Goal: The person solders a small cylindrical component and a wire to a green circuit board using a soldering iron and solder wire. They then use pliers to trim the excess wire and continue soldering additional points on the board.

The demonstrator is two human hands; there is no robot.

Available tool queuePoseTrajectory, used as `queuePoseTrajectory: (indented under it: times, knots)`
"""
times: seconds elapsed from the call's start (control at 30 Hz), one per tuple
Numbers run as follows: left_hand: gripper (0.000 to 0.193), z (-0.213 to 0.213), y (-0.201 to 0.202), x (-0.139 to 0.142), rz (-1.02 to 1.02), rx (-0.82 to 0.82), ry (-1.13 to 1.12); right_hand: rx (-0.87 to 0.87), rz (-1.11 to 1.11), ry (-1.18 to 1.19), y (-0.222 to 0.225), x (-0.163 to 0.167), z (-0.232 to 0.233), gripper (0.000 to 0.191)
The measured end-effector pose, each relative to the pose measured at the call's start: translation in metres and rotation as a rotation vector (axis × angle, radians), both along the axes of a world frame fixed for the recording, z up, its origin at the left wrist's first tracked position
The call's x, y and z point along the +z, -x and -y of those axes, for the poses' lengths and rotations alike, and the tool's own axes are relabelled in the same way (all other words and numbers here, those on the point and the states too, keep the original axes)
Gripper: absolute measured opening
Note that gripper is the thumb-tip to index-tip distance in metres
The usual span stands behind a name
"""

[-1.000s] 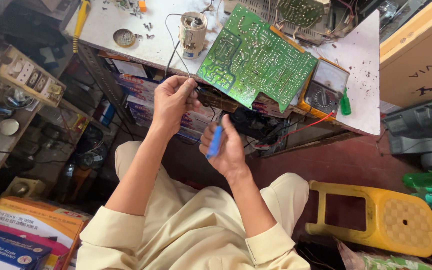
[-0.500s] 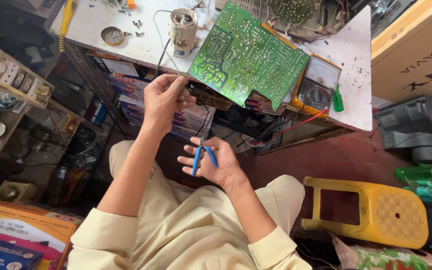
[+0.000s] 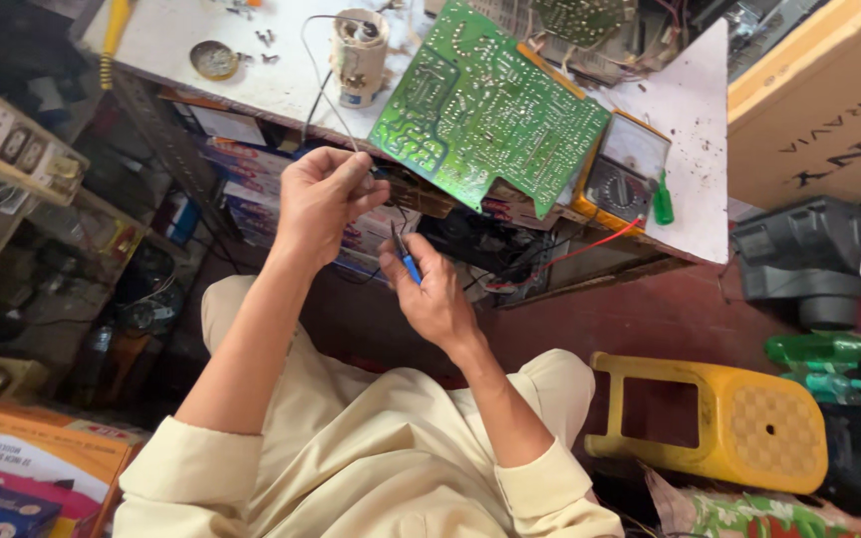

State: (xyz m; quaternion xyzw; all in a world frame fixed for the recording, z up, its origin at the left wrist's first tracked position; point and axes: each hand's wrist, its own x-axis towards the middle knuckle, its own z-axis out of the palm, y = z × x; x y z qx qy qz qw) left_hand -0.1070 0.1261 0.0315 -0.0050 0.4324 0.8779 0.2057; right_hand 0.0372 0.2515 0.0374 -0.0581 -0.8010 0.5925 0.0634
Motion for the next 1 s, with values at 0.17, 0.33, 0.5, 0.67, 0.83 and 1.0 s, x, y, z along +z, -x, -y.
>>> queuePoseTrajectory:
  times: [0.17,0.33,0.5,0.67,0.83,1.0]
  knots:
    - [0.012,0.002,-0.001,0.003,0.0,-0.022,-0.002,0.014,-0.016,-0.127,0.018,0.023,0.0,0.025]
    - [0.013,0.004,-0.004,0.009,-0.04,-0.04,0.047,0.039,0.002,-0.033,0.029,0.032,0.005,0.029]
    - [0.013,0.005,-0.004,0.012,-0.068,-0.044,0.032,0.015,0.018,-0.041,0.033,0.032,0.007,0.026]
    - [0.013,0.004,-0.004,0.013,-0.061,-0.035,0.054,0.003,0.028,-0.057,0.035,0.03,0.009,0.027]
    - [0.014,0.004,-0.004,0.013,-0.079,-0.029,0.056,-0.005,0.031,-0.06,0.035,0.029,0.009,0.026]
    - [0.014,0.003,-0.005,0.013,-0.098,-0.026,0.06,-0.017,0.059,-0.096,0.035,0.031,0.01,0.026]
